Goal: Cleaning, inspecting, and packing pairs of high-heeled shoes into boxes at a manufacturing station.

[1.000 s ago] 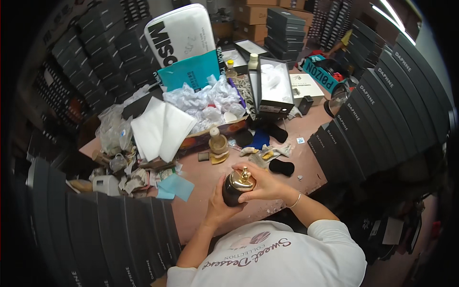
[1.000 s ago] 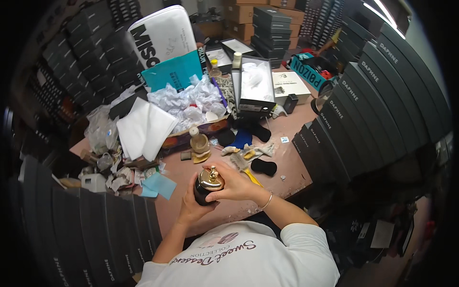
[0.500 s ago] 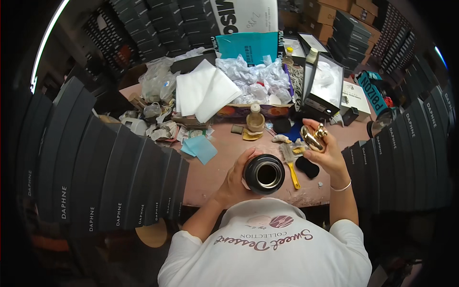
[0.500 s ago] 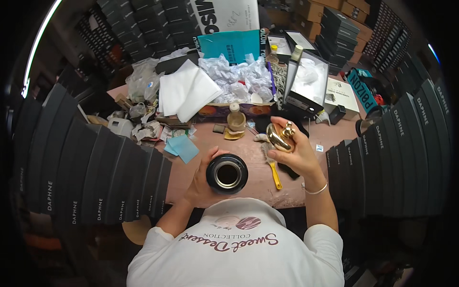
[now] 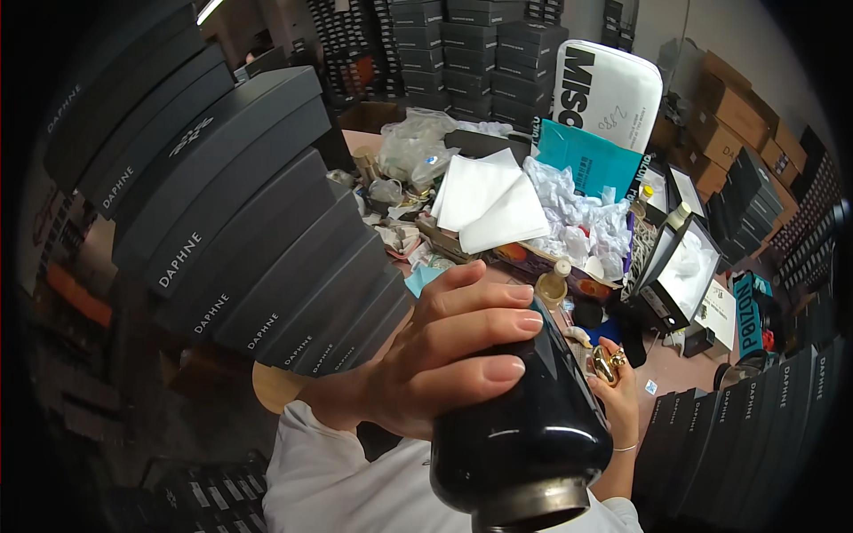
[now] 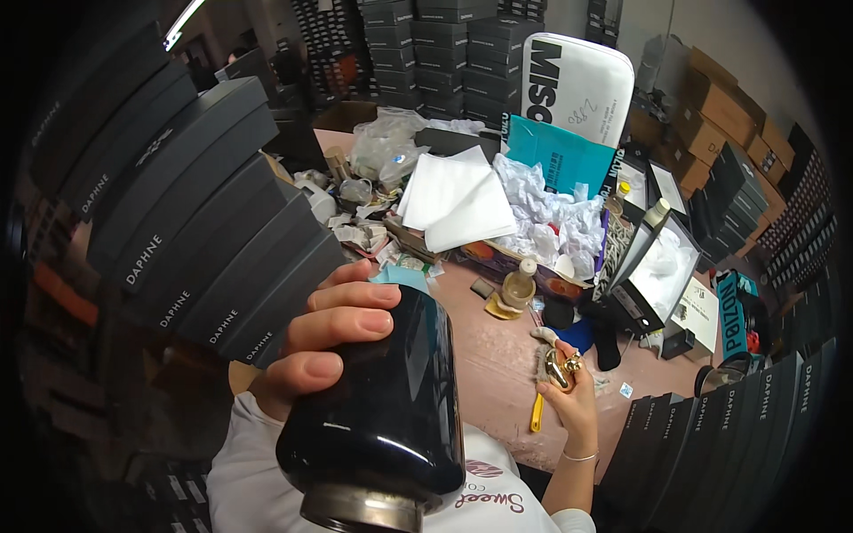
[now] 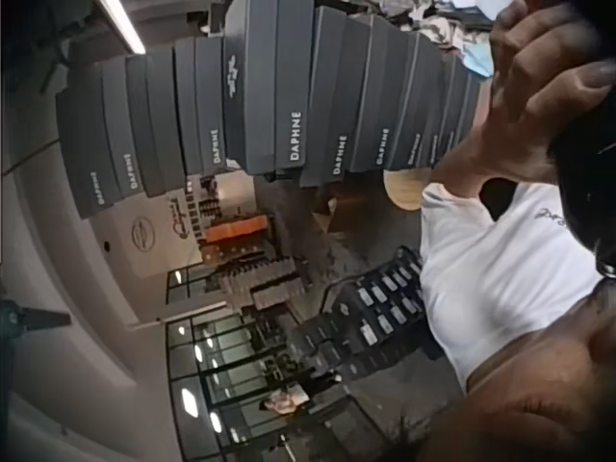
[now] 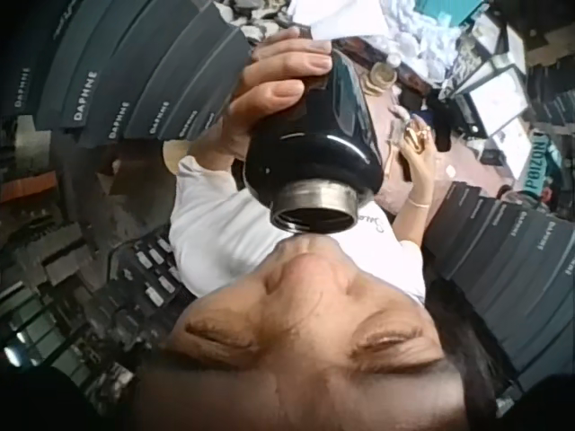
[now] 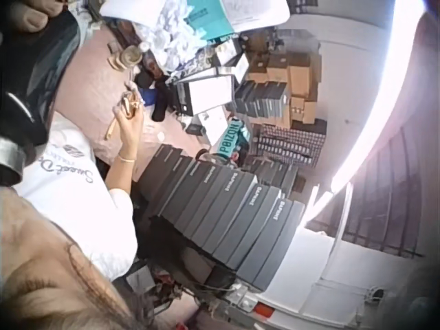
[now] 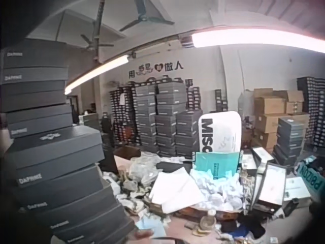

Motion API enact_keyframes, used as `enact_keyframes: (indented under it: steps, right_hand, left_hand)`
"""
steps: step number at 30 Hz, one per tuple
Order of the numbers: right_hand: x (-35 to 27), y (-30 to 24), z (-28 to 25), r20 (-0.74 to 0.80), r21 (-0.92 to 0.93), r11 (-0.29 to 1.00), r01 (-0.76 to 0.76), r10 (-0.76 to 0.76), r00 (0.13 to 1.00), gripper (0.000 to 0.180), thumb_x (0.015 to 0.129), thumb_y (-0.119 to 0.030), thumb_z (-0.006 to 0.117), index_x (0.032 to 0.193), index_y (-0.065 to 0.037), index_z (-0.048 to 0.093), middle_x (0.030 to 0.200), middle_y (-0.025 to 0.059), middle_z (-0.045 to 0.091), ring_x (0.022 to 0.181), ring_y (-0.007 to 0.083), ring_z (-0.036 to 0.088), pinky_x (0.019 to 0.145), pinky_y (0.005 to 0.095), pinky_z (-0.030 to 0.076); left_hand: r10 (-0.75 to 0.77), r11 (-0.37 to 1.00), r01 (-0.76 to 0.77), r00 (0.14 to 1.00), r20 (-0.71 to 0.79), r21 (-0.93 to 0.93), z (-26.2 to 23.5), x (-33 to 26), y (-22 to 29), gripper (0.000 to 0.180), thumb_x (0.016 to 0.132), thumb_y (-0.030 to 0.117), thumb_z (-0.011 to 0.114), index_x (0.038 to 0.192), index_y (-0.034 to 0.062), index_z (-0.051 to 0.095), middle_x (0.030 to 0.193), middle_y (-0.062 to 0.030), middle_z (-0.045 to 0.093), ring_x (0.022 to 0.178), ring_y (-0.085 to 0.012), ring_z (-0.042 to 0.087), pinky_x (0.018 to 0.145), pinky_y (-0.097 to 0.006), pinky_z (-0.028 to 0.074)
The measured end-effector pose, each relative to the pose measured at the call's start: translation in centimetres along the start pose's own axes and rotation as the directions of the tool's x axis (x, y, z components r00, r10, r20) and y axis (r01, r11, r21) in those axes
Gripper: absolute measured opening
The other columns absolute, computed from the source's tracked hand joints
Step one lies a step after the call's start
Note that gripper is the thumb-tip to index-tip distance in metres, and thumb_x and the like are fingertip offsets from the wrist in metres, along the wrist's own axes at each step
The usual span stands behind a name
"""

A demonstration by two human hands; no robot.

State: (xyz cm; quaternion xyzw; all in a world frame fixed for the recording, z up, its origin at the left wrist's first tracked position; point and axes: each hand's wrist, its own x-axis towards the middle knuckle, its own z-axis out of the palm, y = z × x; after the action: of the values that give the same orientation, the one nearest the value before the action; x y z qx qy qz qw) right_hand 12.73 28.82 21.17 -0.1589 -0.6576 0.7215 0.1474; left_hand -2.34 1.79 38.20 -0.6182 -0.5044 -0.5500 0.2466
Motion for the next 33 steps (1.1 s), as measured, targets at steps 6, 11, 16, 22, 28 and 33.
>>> enact_keyframes:
  steps: [6, 11, 16, 22, 28, 33]
  right_hand:
    - [1.4, -0.7, 1.4, 0.054, 0.013, 1.0, -0.009, 0.008, 0.999, 0.077, 0.068, -0.009, 0.082, 0.133, 0.004, 0.043, 0.11, 0.0029, 0.053, 0.096, 0.0082, 0.051, 0.085, 0.0203, 0.042]
    - [1.0, -0.5, 2.3, 0.059, 0.204, 0.978, -0.051, 0.04, 0.997, 0.074, 0.068, -0.005, 0.08, 0.132, 0.004, 0.044, 0.106, 0.0012, 0.053, 0.091, 0.0074, 0.05, 0.08, 0.0196, 0.042]
    - [1.1, -1.4, 1.4, 0.133, -0.01, 1.0, 0.022, -0.021, 0.991, 0.074, 0.068, -0.009, 0.081, 0.131, 0.004, 0.044, 0.108, 0.002, 0.053, 0.092, 0.0078, 0.05, 0.082, 0.0203, 0.042]
    - [0.7, -1.0, 1.3, 0.087, 0.034, 0.999, 0.041, -0.044, 0.995, 0.072, 0.07, -0.011, 0.081, 0.13, 0.004, 0.044, 0.106, 0.0032, 0.055, 0.093, 0.009, 0.052, 0.081, 0.0212, 0.044]
    - [1.2, -1.0, 1.6, 0.099, 0.059, 0.998, 0.02, -0.026, 0.995, 0.071, 0.07, -0.007, 0.079, 0.13, 0.004, 0.043, 0.103, 0.0033, 0.057, 0.085, 0.0086, 0.054, 0.071, 0.0194, 0.046]
    - [1.2, -1.0, 1.3, 0.089, 0.073, 0.997, 0.001, -0.008, 0.996, 0.071, 0.069, -0.005, 0.078, 0.13, 0.005, 0.043, 0.102, 0.0049, 0.058, 0.086, 0.0098, 0.056, 0.072, 0.0207, 0.047]
  left_hand:
    - [0.041, 0.993, -0.043, 0.999, 0.017, 0.111, -1.7, 1.1, 1.6, 0.05, 0.074, 0.014, 0.078, 0.113, 0.0179, 0.047, 0.12, -0.0132, 0.055, 0.113, -0.0319, 0.057, 0.112, -0.053, 0.022]
    - [0.123, 0.981, -0.111, 0.991, -0.062, 0.162, -1.7, 2.1, 1.8, 0.058, 0.071, 0.014, 0.08, 0.116, 0.0216, 0.044, 0.12, -0.0101, 0.055, 0.111, -0.0301, 0.058, 0.114, -0.055, 0.016]
    - [0.117, 0.973, -0.091, 0.986, -0.117, 0.211, -1.8, 2.9, 3.0, 0.044, 0.087, 0.022, 0.061, 0.125, 0.0328, 0.042, 0.118, -0.0032, 0.054, 0.115, -0.0297, 0.055, 0.113, -0.059, 0.012]
    - [0.211, 0.949, -0.159, 0.962, -0.175, 0.271, -1.6, 3.8, 3.1, 0.061, 0.076, 0.014, 0.073, 0.124, 0.0355, 0.043, 0.117, 0.0017, 0.054, 0.116, -0.0249, 0.054, 0.114, -0.059, 0.01]
    - [0.275, 0.917, -0.199, 0.943, -0.186, 0.346, -1.3, 5.0, 3.1, 0.068, 0.072, 0.008, 0.076, 0.124, 0.0369, 0.043, 0.116, 0.0037, 0.053, 0.116, -0.0224, 0.054, 0.115, -0.058, 0.008]
    - [0.3, 0.907, -0.241, 0.945, -0.129, 0.344, -1.7, 5.9, 3.0, 0.069, 0.073, 0.01, 0.076, 0.125, 0.0372, 0.042, 0.117, 0.0032, 0.053, 0.116, -0.0226, 0.054, 0.115, -0.058, 0.008]
